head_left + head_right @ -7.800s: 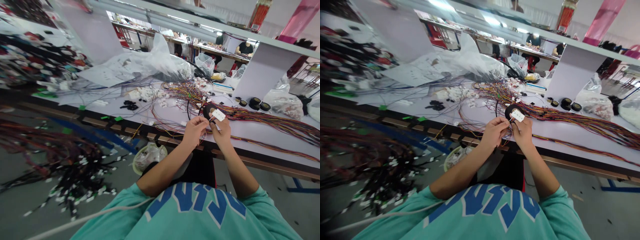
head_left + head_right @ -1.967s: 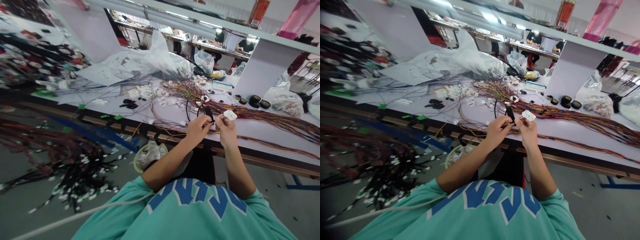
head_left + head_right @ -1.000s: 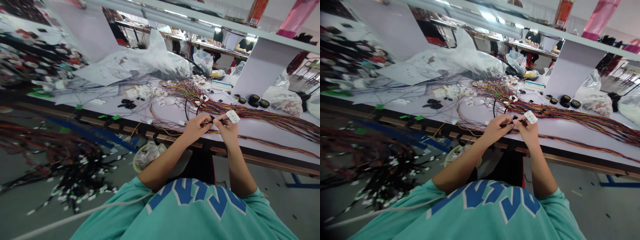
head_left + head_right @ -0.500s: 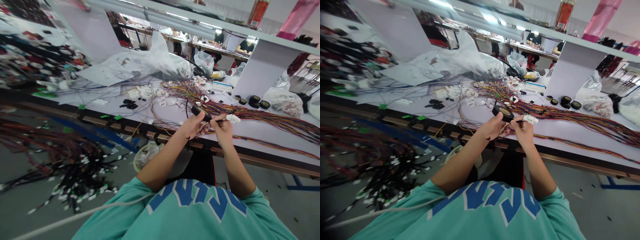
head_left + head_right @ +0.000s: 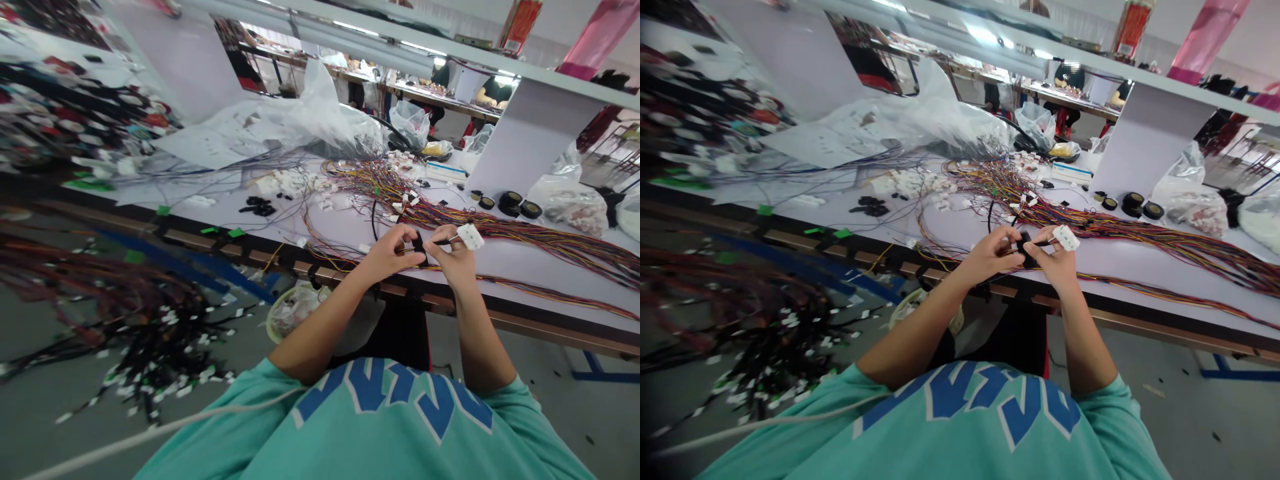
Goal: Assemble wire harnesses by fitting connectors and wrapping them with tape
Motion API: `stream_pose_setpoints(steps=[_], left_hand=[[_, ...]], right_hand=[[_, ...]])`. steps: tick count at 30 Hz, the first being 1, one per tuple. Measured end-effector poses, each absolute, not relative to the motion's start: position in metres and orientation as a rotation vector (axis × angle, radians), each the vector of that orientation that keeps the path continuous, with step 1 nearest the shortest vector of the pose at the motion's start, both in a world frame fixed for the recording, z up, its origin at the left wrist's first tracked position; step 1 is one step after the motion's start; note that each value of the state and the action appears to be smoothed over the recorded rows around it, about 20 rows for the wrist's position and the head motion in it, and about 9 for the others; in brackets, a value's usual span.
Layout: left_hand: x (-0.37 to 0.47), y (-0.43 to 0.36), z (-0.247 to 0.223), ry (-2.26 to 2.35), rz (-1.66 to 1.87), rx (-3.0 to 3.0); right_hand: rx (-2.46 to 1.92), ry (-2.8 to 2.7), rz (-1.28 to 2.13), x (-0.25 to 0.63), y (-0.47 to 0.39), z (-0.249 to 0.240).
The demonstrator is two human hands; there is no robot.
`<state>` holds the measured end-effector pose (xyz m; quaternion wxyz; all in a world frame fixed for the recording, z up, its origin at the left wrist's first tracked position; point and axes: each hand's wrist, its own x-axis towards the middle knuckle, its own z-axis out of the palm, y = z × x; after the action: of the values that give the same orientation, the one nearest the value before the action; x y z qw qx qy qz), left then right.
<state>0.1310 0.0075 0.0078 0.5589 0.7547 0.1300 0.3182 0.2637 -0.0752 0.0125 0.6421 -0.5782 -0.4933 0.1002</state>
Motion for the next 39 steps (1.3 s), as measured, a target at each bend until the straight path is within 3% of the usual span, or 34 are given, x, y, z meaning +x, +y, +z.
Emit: stream_pose_setpoints(steps=[7,10,14,17,19,24,28,33,39], left_hand=[[0.154,-0.008,-0.006,0.584,1.08,2.001],[0.154,-0.011,-0.007,0.588,1.078,1.717],[0.151,0.007,0.003,0.455,0.757,1.212],[0.151,0.025,0.006,0.288,0.363,1.093],[0.152,0.029,0.002,0.239,0.318,1.076],[0.143,0.02,-0.007,0.216,0.738,1.364],[0.131,0.015,-0.003,0.117,0.594,1.735],[0.151,0.011,-0.008,0.536,0.979,1.898],[0.165,-0.004,-0.016,0.634,1.13,1.921]], right_hand=[[-1.494,-1.083,0.424,0.254,-0.075,0.01],[-1.531,-1.127,0.273,0.256,-0.074,0.01],[-1.485,-1.15,0.104,0.257,-0.073,0.01],[-1.408,-1.1,0.216,0.254,-0.07,0.004],[-1.352,-1.002,0.352,0.254,-0.065,0.0],[-1.291,-0.751,0.474,0.268,-0.055,-0.006],[-1.378,-0.937,0.379,0.276,-0.06,0.002],[-1.375,-1.108,0.15,0.265,-0.067,0.009],[-1.435,-1.094,0.367,0.257,-0.065,0.006]])
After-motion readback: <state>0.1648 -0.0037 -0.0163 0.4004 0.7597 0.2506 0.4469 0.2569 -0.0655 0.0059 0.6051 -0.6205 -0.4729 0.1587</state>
